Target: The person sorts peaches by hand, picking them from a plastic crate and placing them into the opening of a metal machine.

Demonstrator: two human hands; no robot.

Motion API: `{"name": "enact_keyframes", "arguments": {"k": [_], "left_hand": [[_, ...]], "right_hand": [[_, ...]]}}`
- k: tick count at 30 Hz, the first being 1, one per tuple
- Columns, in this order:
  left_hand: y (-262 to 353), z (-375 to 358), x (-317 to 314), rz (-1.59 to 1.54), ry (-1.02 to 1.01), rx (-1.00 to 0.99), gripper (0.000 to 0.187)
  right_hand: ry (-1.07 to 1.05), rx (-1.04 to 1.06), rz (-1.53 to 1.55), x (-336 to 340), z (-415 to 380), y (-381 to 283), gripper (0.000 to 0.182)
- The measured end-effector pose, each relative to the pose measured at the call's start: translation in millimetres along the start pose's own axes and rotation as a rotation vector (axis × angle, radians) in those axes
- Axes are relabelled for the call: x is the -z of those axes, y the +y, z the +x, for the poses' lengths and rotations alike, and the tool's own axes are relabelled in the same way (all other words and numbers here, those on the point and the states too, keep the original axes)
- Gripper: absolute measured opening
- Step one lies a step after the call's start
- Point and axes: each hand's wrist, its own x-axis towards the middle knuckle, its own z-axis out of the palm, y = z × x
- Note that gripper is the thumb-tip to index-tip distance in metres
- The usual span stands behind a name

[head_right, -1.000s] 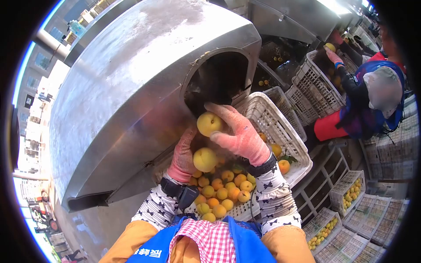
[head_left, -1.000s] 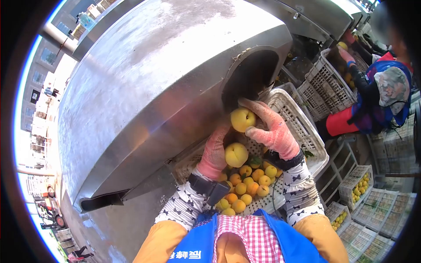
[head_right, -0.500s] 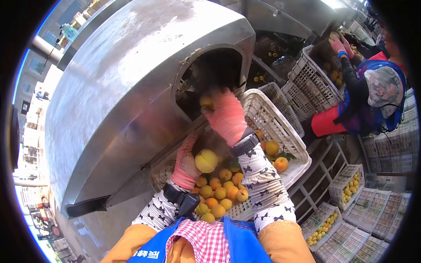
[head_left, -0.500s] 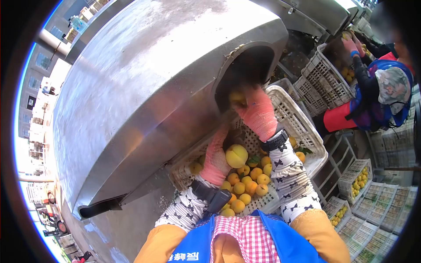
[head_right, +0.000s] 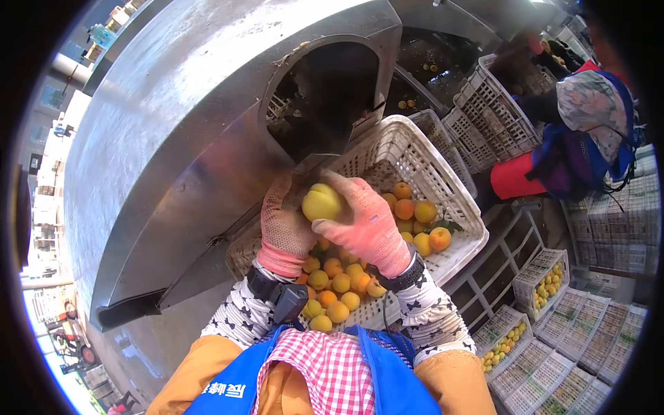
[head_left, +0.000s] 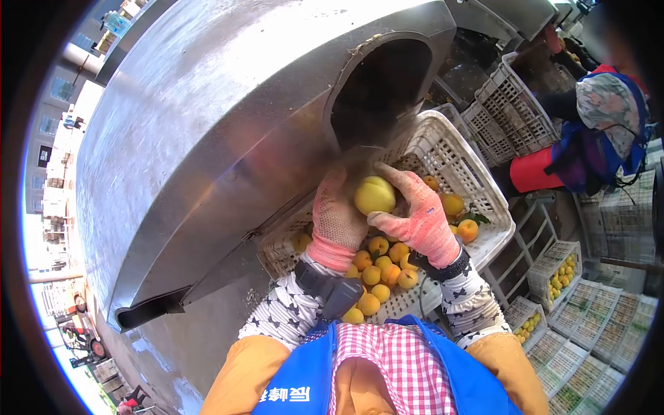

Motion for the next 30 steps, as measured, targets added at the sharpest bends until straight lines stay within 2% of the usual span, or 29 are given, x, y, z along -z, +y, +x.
{"name": "enact_keyframes", "arguments": {"k": [2, 3, 4, 6, 7, 8, 9, 10, 11, 12, 13, 14, 16, 17, 19, 20, 22, 24, 25, 26, 28, 29, 30], "left_hand": [[15, -1, -11, -0.149, 0.004, 0.263, 0.038], [20, -3, -14, -0.419, -0.031, 0.380, 0.039], [26, -3, -20, -0.416, -0.034, 0.378, 0.039], [36, -1, -33, -0.046, -0.079, 0.267, 0.040], [37, 1, -35, -0.049, -0.081, 0.259, 0.040], [36, 3, -38, 0.048, -0.121, 0.168, 0.042], [34, 4, -40, 0.143, -0.160, 0.077, 0.043], [24, 2, -30, 0.139, -0.161, 0.073, 0.043], [5, -1, -9, 0.302, -0.054, 0.021, 0.041], [-9, -8, 5, 0.466, 0.059, -0.025, 0.038], [-10, -13, 13, 0.146, 0.185, 0.238, 0.040], [-25, -11, 37, 0.145, 0.189, 0.237, 0.040], [-69, -29, 97, 0.582, 0.239, 0.483, 0.044], [-68, -36, 102, 0.566, 0.267, 0.527, 0.044], [-69, -27, 110, 1.055, 0.193, 0.694, 0.051], [-79, -25, 117, 1.028, 0.183, 0.719, 0.051], [-104, -16, 134, 1.536, -0.096, 0.455, 0.061], [-135, -7, 143, 1.508, -0.151, 0.433, 0.063], [-148, 0, 144, 1.502, -0.196, 0.398, 0.065], [-159, 10, 140, 1.492, -0.205, 0.397, 0.065], [-189, 35, 125, 1.575, -0.359, 0.521, 0.077], [-211, 40, 119, 1.574, -0.364, 0.519, 0.077], [-234, 44, 112, 1.614, -0.397, 0.531, 0.084]], "right_hand": [[0.125, 0.094, -0.061, 7, 5, -6, 0.072], [0.135, 0.160, -0.083, 9, 6, -3, 0.072], [0.137, 0.164, -0.081, 13, 5, -4, 0.072], [0.127, 0.198, -0.095, 20, 6, -12, 0.072], [0.116, 0.133, -0.056, 22, 5, -21, 0.072], [0.113, 0.135, -0.062, 23, 7, -21, 0.072], [0.135, 0.243, -0.193, 24, 13, -19, 0.070], [0.159, 0.354, -0.323, 24, 21, -15, 0.068], [0.322, 0.326, -0.348, 13, 44, -7, 0.068], [0.393, 0.337, -0.362, 6, 61, 4, 0.065], [0.389, 0.295, -0.440, -3, 82, 19, 0.063], [0.380, 0.249, -0.514, -14, 104, 31, 0.062], [0.547, 0.460, -0.535, -38, 148, 51, 0.054], [0.459, 0.390, -0.387, -24, 150, 38, 0.053], [0.362, 0.269, -0.095, 13, 127, 11, 0.050], [0.365, 0.251, 0.045, 32, 113, 12, 0.049], [0.282, -0.063, 0.224, 65, 79, 41, 0.048], [0.130, -0.255, -0.158, 82, 47, 110, 0.043], [-0.002, -0.282, -0.348, 83, 33, 133, 0.042], [-0.135, -0.307, -0.535, 81, 23, 139, 0.040], [-0.470, -0.583, -0.944, 66, 26, 152, 0.041], [-0.600, -0.655, -1.032, 52, 37, 160, 0.042], [-0.733, -0.726, -1.116, 43, 45, 172, 0.043]]}}
